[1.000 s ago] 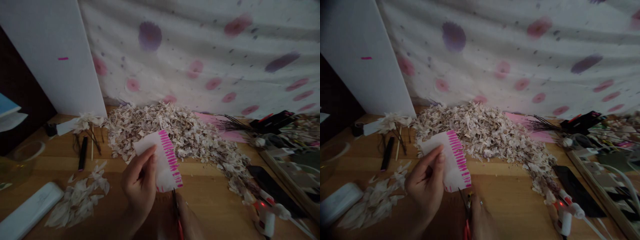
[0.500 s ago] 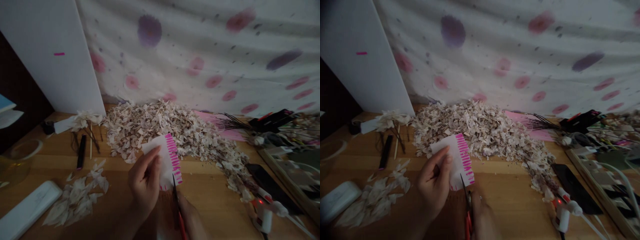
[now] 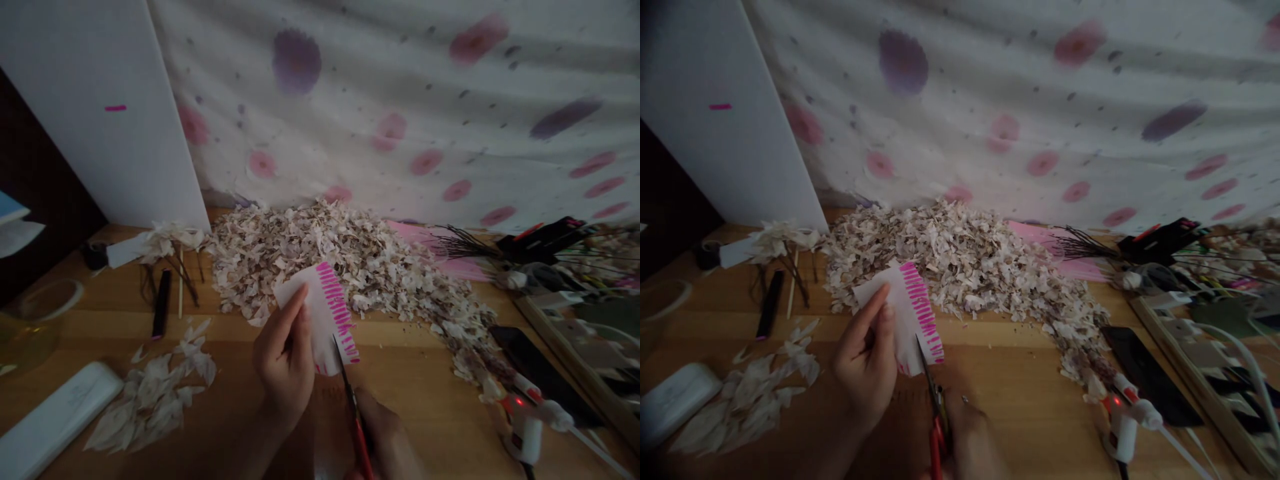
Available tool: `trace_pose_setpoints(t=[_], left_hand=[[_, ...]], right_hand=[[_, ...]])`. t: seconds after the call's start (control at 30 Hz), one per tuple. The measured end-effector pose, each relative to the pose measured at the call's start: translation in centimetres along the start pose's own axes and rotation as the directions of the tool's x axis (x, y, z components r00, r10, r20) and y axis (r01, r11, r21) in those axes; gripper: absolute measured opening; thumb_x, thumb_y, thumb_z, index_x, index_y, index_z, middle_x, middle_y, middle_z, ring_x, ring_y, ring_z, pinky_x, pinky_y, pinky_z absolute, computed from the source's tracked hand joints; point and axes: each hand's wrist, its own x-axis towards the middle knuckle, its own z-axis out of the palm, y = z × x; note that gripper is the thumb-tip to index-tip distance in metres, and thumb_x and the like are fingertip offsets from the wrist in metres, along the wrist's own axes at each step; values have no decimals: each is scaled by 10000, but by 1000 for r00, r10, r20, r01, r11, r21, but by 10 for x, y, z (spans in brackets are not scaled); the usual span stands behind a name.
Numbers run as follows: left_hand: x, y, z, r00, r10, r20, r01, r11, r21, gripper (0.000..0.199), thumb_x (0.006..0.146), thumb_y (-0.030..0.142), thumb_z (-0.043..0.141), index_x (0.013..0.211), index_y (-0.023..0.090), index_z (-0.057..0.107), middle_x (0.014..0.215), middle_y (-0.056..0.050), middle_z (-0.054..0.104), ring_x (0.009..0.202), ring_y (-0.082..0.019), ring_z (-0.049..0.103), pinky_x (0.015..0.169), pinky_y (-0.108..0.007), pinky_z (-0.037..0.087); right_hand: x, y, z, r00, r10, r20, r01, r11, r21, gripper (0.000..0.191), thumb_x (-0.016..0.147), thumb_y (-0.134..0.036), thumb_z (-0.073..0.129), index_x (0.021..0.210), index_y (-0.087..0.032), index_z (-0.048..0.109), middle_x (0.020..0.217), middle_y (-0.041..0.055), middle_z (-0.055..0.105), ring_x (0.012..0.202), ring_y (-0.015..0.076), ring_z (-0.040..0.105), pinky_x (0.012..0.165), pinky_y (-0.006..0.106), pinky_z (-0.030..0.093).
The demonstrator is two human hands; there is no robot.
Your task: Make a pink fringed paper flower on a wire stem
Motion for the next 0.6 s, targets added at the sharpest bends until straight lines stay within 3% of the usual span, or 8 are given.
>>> trace_pose_setpoints(t=[0.17,0.37,0.47,0.6], left_hand=[[0,-1,-1,1000,-3,-14,3,1000,6,368,958,106,635,1275,267,730,1168,-41,811,978,-162,790,878,-250,631],[0,2,-2,1000,-6,-28,6,1000,-4,362,950,108,651,1258,276,739,1141,-28,820,956,-149,792,870,-229,628],[0,3,-2,1000,-10,-26,10,1000,-24,365,945,106,657,1259,273,739,1142,-32,819,957,-151,793,848,-220,631],[-2,5,-3,1000,-1,6,1,999,-38,345,945,111,654,1242,259,747,1125,-38,824,937,-145,794,828,-204,629]], right_hand=[[-4,2,0,998,53,-27,-53,998,-20,208,804,-425,716,844,-245,620,685,1,658,592,167,605,500,222,416],[1,8,4,998,-29,-60,24,997,-75,243,763,-405,742,864,-236,598,729,9,679,672,189,643,605,239,480],[2,15,5,999,-18,-35,15,997,-75,224,805,-379,689,962,-234,619,727,28,675,718,232,677,661,279,518],[-2,21,3,1000,-24,13,25,996,-83,379,839,-338,605,1199,-219,614,859,86,722,759,271,706,692,323,540]])
